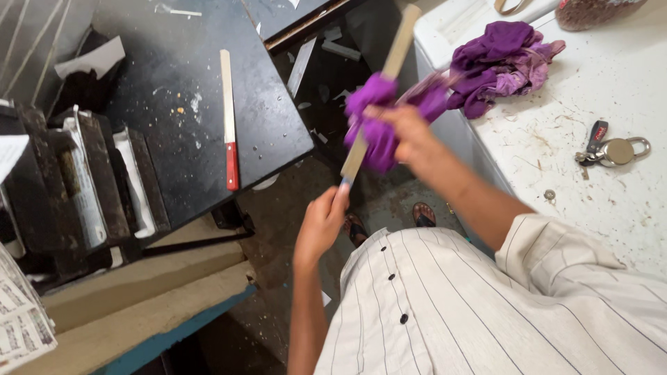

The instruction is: The person cleans a metal saw blade and a knife by wiping them with a purple cloth, rinsing them in a bucket of red liquid, and drying them. They also wipe down a countertop and handle a lock and key.

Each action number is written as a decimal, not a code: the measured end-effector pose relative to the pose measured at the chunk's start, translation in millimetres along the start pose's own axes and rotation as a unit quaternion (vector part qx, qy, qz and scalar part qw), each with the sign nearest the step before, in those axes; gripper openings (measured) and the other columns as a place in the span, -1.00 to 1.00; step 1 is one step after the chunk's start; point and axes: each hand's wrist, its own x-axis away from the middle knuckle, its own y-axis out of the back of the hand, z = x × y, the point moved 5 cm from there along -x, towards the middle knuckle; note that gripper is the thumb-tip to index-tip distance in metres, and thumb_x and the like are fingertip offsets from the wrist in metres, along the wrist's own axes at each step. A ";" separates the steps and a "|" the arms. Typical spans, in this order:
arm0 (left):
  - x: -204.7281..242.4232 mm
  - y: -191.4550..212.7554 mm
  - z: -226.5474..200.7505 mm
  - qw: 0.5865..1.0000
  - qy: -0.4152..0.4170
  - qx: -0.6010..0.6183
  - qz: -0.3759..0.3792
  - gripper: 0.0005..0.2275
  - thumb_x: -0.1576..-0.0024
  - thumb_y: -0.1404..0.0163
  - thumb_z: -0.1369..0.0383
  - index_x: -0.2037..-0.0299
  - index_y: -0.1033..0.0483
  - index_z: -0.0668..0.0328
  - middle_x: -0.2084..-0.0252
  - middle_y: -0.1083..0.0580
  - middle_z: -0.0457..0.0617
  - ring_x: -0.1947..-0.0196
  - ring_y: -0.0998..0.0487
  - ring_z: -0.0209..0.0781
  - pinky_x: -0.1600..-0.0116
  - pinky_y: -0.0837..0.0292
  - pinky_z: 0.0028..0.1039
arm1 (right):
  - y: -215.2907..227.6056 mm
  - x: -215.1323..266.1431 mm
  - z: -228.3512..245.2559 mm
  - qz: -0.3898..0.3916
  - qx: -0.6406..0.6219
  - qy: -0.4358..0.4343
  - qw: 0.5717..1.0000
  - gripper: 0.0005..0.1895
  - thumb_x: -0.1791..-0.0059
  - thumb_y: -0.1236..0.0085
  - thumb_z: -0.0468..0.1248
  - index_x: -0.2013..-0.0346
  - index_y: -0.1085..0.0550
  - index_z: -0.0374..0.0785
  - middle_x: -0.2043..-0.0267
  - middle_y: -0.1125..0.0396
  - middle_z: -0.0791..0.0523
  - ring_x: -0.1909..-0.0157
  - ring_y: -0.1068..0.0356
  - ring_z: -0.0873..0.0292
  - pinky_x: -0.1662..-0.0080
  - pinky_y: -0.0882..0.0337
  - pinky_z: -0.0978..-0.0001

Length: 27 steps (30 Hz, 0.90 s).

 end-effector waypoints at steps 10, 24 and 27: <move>-24.8 -29.3 42.2 0.997 0.074 -0.014 0.007 -0.45 -0.33 0.25 -0.02 0.40 -0.54 0.37 0.66 -0.43 0.11 0.66 -0.48 -0.12 0.46 -0.36 -0.25 | 18.5 32.4 -86.0 -0.035 0.147 -0.109 0.983 -0.75 0.11 -0.28 -0.52 0.14 -0.52 -0.38 0.20 -0.49 0.02 0.19 -0.53 0.12 0.08 -0.58 0.26; -14.0 1.0 50.0 0.992 0.099 0.001 0.081 -0.43 -0.27 0.16 -0.11 0.43 -0.50 0.36 0.70 -0.34 -0.09 0.69 -0.38 -0.35 0.55 -0.30 -0.40 | 22.9 29.1 -77.3 0.058 0.304 -0.153 0.939 -0.65 0.18 -0.30 -0.53 0.10 -0.52 -0.41 0.17 -0.53 0.01 0.15 -0.56 0.17 0.02 -0.58 0.36; -13.5 5.3 41.7 0.994 0.083 0.001 0.070 -0.43 -0.27 0.17 -0.12 0.43 -0.51 0.33 0.71 -0.32 -0.10 0.70 -0.37 -0.37 0.56 -0.27 -0.45 | 18.3 34.6 -69.5 0.044 0.287 -0.174 0.941 -0.65 0.16 -0.31 -0.51 0.09 -0.53 -0.39 0.16 -0.53 0.03 0.15 -0.55 0.18 0.01 -0.58 0.37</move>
